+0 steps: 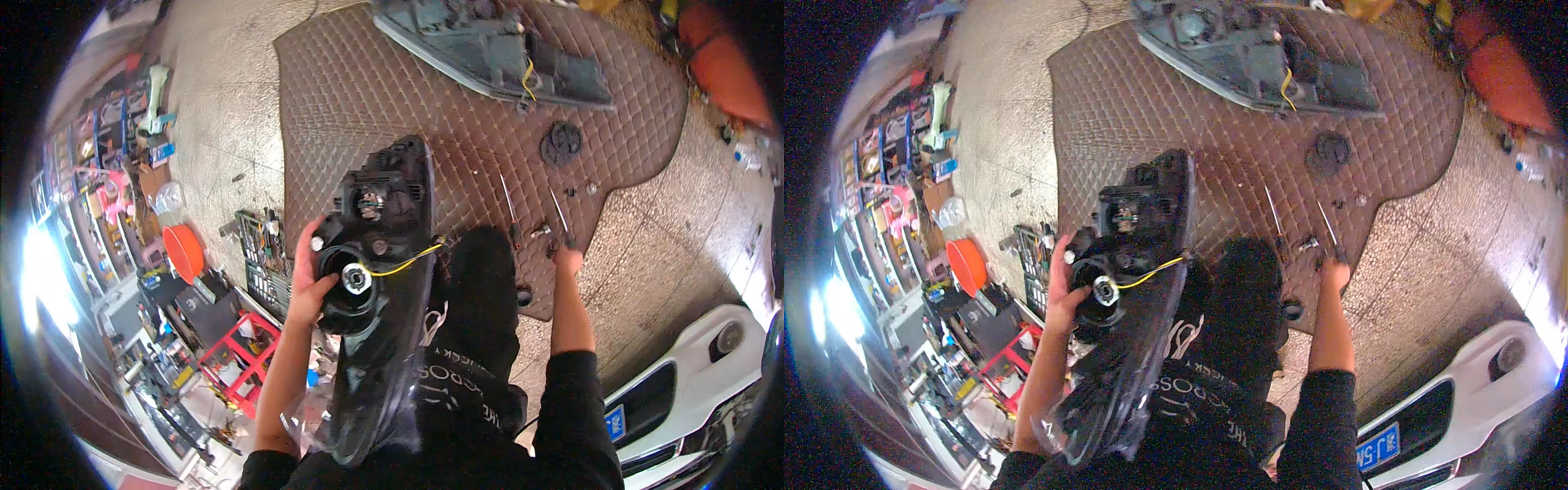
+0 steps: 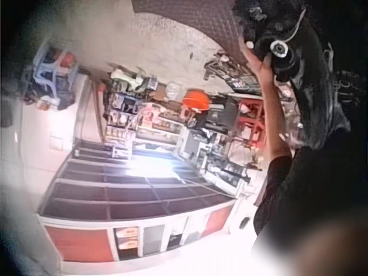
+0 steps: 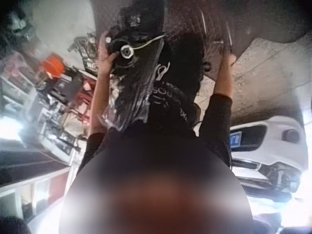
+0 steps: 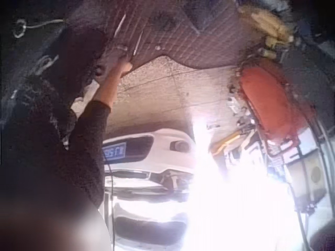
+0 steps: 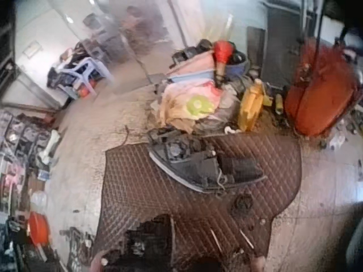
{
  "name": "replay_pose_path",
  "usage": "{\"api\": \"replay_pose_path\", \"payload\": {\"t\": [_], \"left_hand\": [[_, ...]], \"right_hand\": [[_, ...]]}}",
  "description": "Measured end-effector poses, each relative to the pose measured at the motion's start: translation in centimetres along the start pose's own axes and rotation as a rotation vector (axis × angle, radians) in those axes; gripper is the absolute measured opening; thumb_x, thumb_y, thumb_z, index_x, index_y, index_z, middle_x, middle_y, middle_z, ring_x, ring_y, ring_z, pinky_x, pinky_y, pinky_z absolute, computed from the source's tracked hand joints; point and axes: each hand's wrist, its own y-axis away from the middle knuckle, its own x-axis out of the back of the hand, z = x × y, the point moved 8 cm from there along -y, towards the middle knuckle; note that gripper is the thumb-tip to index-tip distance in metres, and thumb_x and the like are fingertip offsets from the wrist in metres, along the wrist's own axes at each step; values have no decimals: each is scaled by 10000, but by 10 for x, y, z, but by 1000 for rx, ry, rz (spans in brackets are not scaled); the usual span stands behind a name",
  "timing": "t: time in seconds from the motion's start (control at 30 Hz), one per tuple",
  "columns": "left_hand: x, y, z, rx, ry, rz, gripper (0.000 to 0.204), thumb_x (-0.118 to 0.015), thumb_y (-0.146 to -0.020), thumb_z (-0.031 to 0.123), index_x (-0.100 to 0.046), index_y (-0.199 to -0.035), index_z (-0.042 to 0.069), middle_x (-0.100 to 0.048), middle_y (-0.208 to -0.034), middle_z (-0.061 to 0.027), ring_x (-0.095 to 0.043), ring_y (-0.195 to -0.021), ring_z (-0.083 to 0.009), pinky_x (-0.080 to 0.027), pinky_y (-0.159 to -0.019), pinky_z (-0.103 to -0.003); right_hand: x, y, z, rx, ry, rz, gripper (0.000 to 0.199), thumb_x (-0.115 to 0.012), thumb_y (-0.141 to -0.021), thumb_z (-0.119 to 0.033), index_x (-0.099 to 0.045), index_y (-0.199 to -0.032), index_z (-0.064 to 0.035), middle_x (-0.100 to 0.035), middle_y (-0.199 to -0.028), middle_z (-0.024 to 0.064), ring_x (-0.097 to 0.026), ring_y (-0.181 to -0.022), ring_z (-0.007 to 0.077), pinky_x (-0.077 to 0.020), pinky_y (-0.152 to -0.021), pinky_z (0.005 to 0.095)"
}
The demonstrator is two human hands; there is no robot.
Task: The person assembles a car headlight unit on a workbench. They connect electrical connectors, install a bulb, and secure the rear cover. The person then carries the assembled headlight to a white car with its hood open and positions it near the front.
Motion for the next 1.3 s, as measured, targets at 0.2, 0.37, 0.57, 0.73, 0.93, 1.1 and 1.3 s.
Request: {"api": "replay_pose_path", "payload": {"t": [0.2,0.37,0.57,0.73,0.93,1.1,1.3], "left_hand": [[0,1,-3,-99,52,-95,960,-513,-742,-220,-275,-1628,63,-345,-1631,-116,-307,-1541,-243,-238,-1254,-362],[10,4,-3,-204,-29,-58,879,-602,-807,-139,-312,-1612,66,-349,-1639,-184,-312,-1549,-310,-249,-1258,-395],[28,12,21,-412,-215,41,781,-674,-829,-58,-403,-1549,78,-345,-1628,-236,-337,-1518,-423,-304,-1238,-446],[28,14,67,-676,-431,117,591,-697,-843,-2,-549,-1412,47,-442,-1544,-222,-431,-1433,-441,-395,-1175,-460],[-83,-48,70,-529,-682,-493,478,-771,-877,263,-641,-1286,52,-737,-1027,-160,-702,-972,-364,-563,-854,-477],[-169,-79,42,-481,-1094,-925,471,-777,-842,233,-664,-1256,40,-758,-1005,-170,-718,-938,-370,-570,-822,-475],[-140,-81,76,-239,-287,-801,354,-543,-903,-39,-644,-1241,-2,-752,-992,-108,-697,-802,-189,-568,-758,-361]], "right_hand": [[100,99,-99,277,35,-158,232,-741,-904,-189,-764,-848,35,-702,-646,83,-697,-557,179,-565,-543,334],[186,185,-205,498,-165,-205,187,-766,-901,-122,-791,-1035,5,-716,-694,68,-646,-588,122,-514,-563,291],[265,255,-322,714,-274,-110,233,-746,-939,-119,-764,-1126,19,-692,-775,15,-601,-665,73,-483,-610,243],[300,292,-389,784,-456,-34,183,-712,-974,-119,-748,-1097,12,-696,-889,11,-605,-786,80,-486,-739,237],[327,348,-475,1179,-778,-153,232,-599,-1064,-182,-679,-1132,26,-715,-1094,102,-687,-970,172,-513,-904,277],[321,369,-494,980,-1139,-403,260,-559,-1092,-206,-644,-1151,32,-707,-1086,125,-709,-993,226,-555,-917,346],[333,393,-493,948,-1275,-505,314,-581,-1089,-275,-661,-1120,27,-597,-838,27,-496,-672,92,-438,-632,261]]}}
